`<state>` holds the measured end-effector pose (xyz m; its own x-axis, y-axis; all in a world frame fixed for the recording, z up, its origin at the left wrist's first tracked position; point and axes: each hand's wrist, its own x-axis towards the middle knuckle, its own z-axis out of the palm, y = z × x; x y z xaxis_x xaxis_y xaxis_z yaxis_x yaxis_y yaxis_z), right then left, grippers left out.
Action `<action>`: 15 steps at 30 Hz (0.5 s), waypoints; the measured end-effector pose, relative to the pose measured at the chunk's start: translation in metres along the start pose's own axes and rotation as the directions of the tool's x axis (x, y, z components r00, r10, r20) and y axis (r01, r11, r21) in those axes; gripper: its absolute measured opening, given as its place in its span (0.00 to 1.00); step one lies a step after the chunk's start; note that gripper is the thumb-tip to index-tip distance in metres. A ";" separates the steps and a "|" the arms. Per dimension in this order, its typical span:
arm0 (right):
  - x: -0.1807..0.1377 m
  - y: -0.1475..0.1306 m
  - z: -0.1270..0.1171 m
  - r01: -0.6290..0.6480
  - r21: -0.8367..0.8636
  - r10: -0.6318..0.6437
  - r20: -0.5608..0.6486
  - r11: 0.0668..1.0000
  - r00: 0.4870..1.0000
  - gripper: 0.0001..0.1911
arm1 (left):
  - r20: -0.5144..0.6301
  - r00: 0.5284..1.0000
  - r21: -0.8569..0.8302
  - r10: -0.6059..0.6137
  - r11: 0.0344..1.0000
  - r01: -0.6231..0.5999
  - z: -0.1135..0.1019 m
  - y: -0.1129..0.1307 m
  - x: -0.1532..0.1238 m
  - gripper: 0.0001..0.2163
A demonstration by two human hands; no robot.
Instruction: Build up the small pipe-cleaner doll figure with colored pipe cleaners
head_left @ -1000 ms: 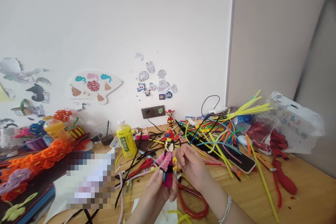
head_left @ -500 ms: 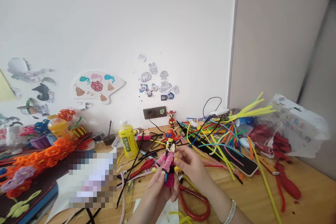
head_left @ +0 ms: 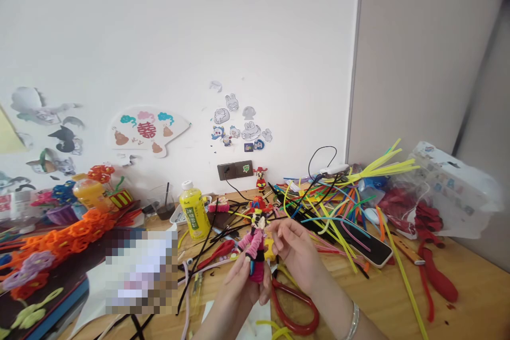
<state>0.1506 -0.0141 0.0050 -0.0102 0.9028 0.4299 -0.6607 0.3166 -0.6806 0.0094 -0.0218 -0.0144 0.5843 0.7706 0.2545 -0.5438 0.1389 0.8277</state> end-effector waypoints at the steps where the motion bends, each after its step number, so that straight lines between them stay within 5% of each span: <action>1: 0.000 0.001 0.000 -0.010 0.032 0.010 0.006 0.999 1.000 0.10 | 0.001 1.000 -0.002 0.000 1.000 0.000 0.000 0.000 0.000 0.12; 11: 0.007 0.002 -0.004 -0.064 0.033 0.068 -0.140 0.997 0.988 0.12 | 0.013 1.000 -0.004 -0.005 1.000 0.005 0.000 0.001 -0.002 0.11; 15: 0.018 -0.003 -0.026 -0.002 -0.009 -0.001 -0.347 1.000 0.938 0.12 | 0.025 1.000 -0.003 0.018 1.000 -0.017 -0.003 0.001 -0.001 0.11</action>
<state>0.1722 0.0088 -0.0003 0.2519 0.9473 0.1978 -0.6539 0.3173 -0.6868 0.0069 -0.0206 -0.0151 0.5894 0.7572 0.2814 -0.5558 0.1274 0.8215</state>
